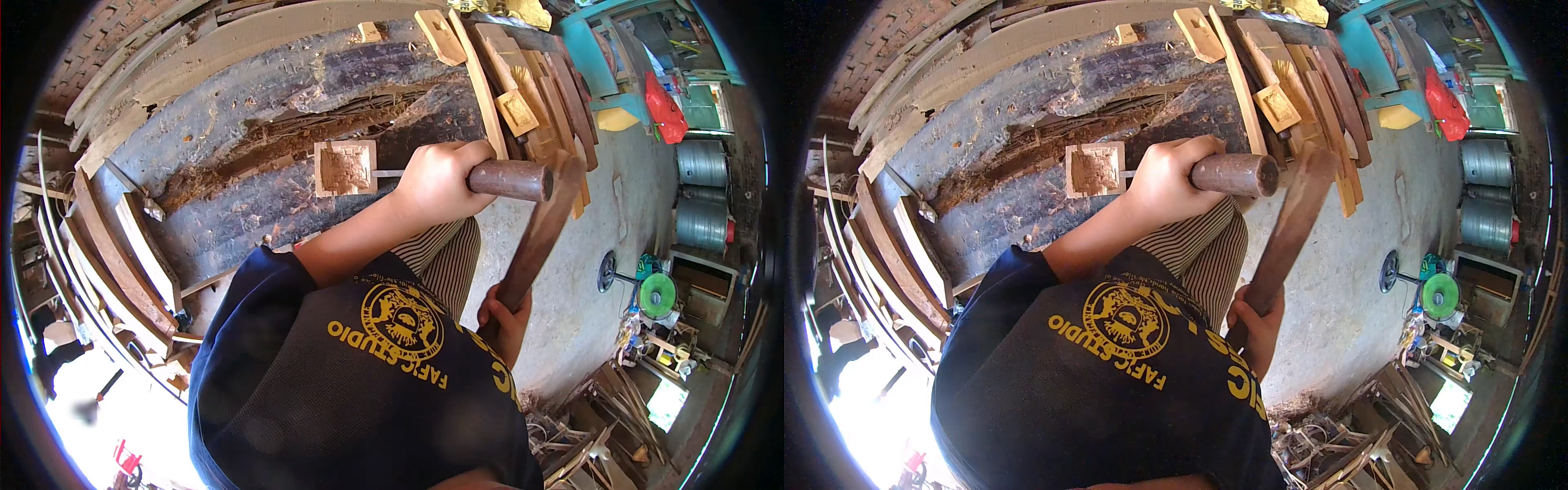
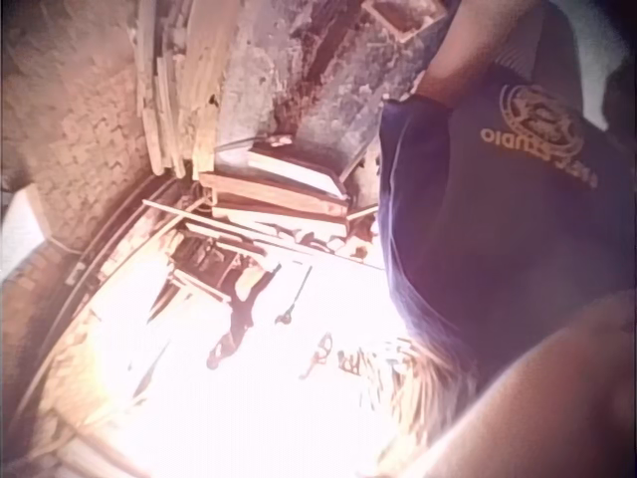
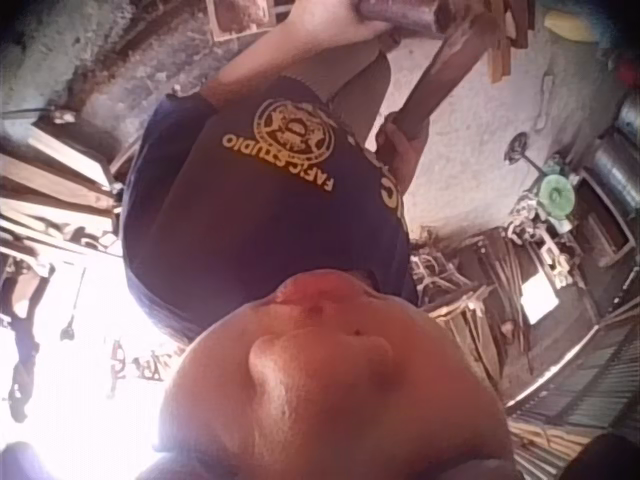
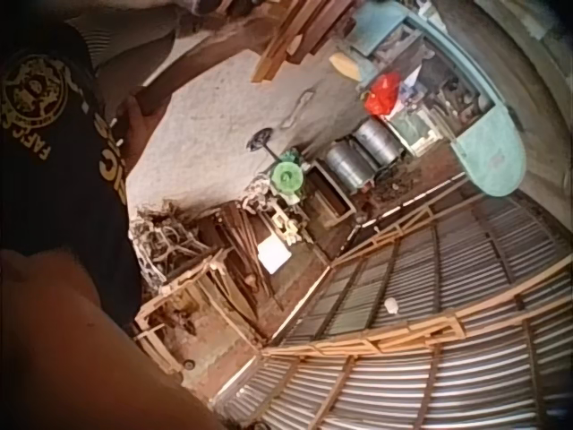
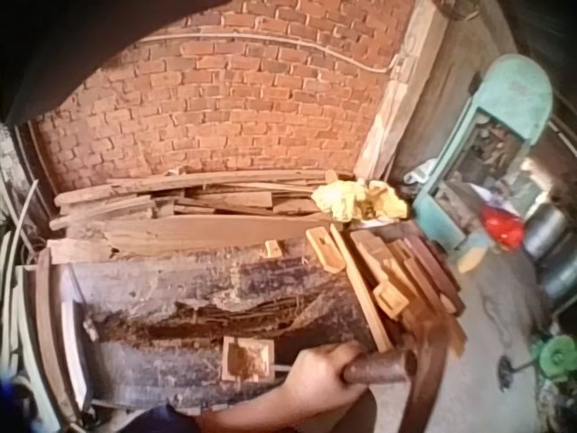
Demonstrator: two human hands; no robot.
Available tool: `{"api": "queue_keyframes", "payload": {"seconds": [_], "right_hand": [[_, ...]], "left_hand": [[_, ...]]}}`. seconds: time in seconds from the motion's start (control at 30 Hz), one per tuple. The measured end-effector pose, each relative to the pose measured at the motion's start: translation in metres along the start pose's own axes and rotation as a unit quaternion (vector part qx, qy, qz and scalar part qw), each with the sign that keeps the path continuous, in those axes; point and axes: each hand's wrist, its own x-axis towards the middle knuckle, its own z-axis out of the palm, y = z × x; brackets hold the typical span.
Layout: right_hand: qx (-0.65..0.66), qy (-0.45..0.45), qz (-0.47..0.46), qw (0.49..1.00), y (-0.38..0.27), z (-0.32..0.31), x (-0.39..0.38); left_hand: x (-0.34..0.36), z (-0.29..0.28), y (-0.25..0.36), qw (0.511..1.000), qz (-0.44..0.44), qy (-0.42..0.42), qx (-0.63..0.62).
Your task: The recorder uses a chisel and a wooden mallet to carve a mortise into a block of wood.
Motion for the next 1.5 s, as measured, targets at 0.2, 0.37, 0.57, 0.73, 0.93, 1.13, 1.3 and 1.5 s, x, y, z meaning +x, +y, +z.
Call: {"api": "queue_keyframes", "payload": {"seconds": [0.2, 0.37, 0.57, 0.73, 0.93, 1.13, 1.3, 1.5], "right_hand": [[0.059, -0.076, -0.171, 0.981, -0.05, -0.057, -0.001], [-0.027, 0.08, -0.381, 0.921, -0.111, 0.008, -0.028], [-0.272, -0.046, -0.065, 0.959, -0.13, 0.021, -0.022], [-0.18, 0.055, -0.303, 0.934, -0.149, 0.029, -0.03], [-0.167, -0.004, -0.315, 0.934, -0.146, 0.009, -0.004], [-0.314, -0.081, -0.097, 0.941, -0.14, 0.031, -0.003], [-0.206, 0.036, -0.305, 0.929, -0.148, 0.034, -0.025], [-0.305, -0.074, -0.183, 0.932, -0.136, 0.03, -0.008]], "left_hand": [[-0.001, 0.005, -0.004, 1.0, 0.001, -0.02, -0.001], [-0.001, 0.009, -0.003, 1.0, 0.022, -0.018, 0.0], [-0.004, 0.006, -0.01, 1.0, 0.008, 0.02, -0.009], [0.001, -0.005, -0.003, 0.999, -0.023, -0.012, -0.021], [0.001, -0.006, -0.007, 0.996, -0.024, 0.043, -0.069], [-0.006, -0.004, -0.02, 0.998, -0.019, 0.04, -0.041], [-0.004, -0.007, -0.014, 0.998, -0.017, 0.041, -0.034], [-0.003, -0.007, -0.015, 0.997, -0.041, 0.03, -0.049]]}}
